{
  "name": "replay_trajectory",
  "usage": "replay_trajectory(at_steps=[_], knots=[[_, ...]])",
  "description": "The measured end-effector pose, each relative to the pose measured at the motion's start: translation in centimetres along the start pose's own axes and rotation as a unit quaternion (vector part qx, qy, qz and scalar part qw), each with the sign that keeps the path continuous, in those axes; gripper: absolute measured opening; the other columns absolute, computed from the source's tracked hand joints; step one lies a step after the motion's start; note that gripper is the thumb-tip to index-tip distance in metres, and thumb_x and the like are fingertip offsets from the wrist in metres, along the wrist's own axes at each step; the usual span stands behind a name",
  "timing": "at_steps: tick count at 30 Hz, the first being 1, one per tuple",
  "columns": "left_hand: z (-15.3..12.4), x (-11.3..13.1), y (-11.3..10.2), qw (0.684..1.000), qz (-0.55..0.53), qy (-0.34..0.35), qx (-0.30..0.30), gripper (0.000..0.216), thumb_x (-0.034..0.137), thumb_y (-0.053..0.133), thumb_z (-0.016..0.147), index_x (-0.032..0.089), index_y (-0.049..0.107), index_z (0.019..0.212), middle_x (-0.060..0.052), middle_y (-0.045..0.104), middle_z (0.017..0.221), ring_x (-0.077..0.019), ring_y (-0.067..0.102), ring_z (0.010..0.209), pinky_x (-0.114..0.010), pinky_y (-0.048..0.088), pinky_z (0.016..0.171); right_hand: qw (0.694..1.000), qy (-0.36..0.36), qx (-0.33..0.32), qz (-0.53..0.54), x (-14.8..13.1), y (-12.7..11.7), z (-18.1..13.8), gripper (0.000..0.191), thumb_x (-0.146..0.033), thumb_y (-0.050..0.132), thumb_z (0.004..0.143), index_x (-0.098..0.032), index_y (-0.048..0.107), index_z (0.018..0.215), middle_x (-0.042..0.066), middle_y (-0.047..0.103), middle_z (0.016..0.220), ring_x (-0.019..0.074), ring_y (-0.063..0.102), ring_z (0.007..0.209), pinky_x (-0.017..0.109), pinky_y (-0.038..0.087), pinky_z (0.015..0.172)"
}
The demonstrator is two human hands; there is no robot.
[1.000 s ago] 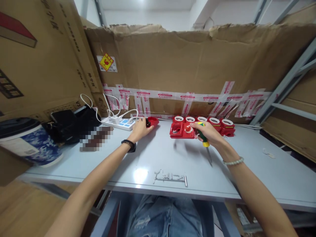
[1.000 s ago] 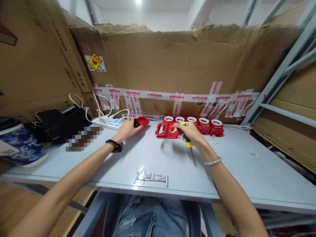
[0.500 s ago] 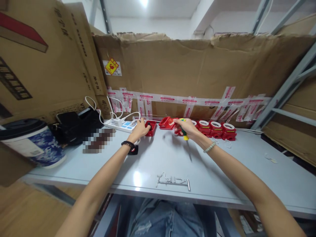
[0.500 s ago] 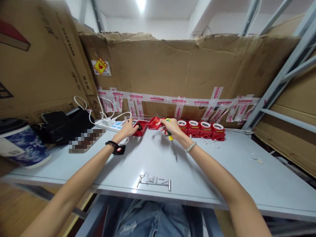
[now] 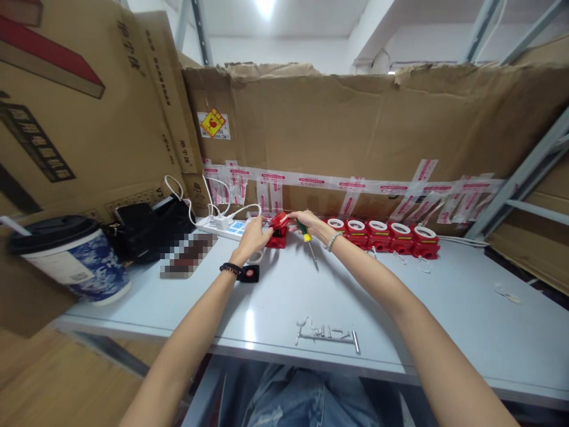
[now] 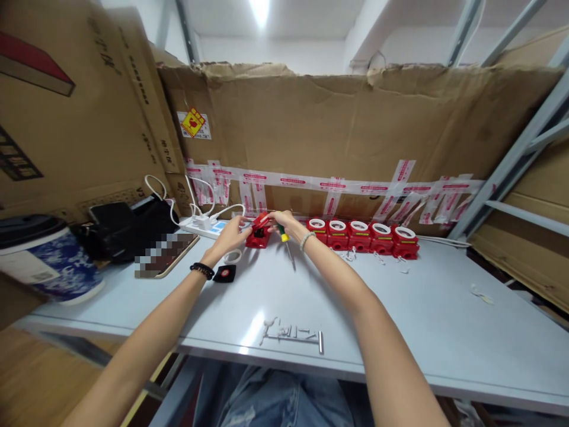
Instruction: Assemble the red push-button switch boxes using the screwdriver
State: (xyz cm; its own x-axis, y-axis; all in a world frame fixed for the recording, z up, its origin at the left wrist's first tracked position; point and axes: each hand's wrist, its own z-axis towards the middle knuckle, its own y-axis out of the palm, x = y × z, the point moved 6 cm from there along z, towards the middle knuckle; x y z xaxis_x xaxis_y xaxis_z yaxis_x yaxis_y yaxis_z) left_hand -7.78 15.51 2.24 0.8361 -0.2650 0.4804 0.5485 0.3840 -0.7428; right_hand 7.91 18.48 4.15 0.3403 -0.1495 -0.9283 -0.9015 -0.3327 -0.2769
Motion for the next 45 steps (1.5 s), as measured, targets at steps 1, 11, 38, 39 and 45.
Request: replay_trajectory(at_steps=[1,11,38,39,45], knots=[[0.0,-0.1,0.1,1.000,0.003,0.002,-0.001,0.035,0.028,0.048,0.080,0.010,0.051,0.110,-0.016,0.061,0.103,-0.0254,0.058,0.098,-0.039,0.045,0.086,1.000,0.001,-0.009,-0.016,0.3,-0.1,0.0,0.032,-0.036,0.053,0.088,-0.014,0.056,0.112,0.007,0.060,0.107,0.0162,0.061,0.088,0.035,0.052,0.074],[0.1,0.4,1.3,0.999,0.023,0.047,-0.014,0.041,0.024,0.046,0.081,0.016,0.050,0.121,-0.013,0.056,0.110,-0.0255,0.054,0.105,-0.041,0.042,0.093,0.978,-0.050,-0.035,-0.200,1.1,-2.2,-1.8,0.031,-0.042,0.065,0.074,-0.013,0.055,0.070,0.009,0.069,0.063,0.0110,0.056,0.042,0.019,0.030,0.033],[-2.0,5.3,0.1,0.991,0.021,0.132,0.019,0.024,0.025,0.048,0.082,0.019,0.060,0.102,-0.008,0.057,0.102,-0.0246,0.050,0.100,-0.041,0.039,0.092,0.768,-0.150,0.211,-0.585,7.6,-8.5,-8.7,0.026,-0.026,0.049,0.085,-0.018,0.057,0.109,0.017,0.047,0.111,0.0288,0.046,0.106,0.032,0.044,0.069],[-2.1,5.6,0.2,0.990,0.019,0.141,0.017,0.024,0.024,0.048,0.082,0.019,0.060,0.101,-0.008,0.057,0.101,-0.0247,0.050,0.100,-0.041,0.039,0.092,0.768,-0.156,0.204,-0.586,7.5,-8.4,-8.9,0.026,-0.025,0.050,0.084,-0.018,0.057,0.108,0.016,0.048,0.109,0.0281,0.047,0.104,0.031,0.043,0.068],[-3.2,7.9,0.8,0.978,-0.013,0.209,-0.014,0.023,0.021,0.046,0.083,0.017,0.060,0.100,-0.009,0.058,0.102,-0.0236,0.051,0.099,-0.038,0.041,0.089,0.775,-0.217,0.144,-0.576,7.1,-6.8,-12.2,0.021,-0.024,0.052,0.082,-0.022,0.061,0.100,0.009,0.049,0.104,0.0190,0.052,0.092,0.026,0.041,0.068]])
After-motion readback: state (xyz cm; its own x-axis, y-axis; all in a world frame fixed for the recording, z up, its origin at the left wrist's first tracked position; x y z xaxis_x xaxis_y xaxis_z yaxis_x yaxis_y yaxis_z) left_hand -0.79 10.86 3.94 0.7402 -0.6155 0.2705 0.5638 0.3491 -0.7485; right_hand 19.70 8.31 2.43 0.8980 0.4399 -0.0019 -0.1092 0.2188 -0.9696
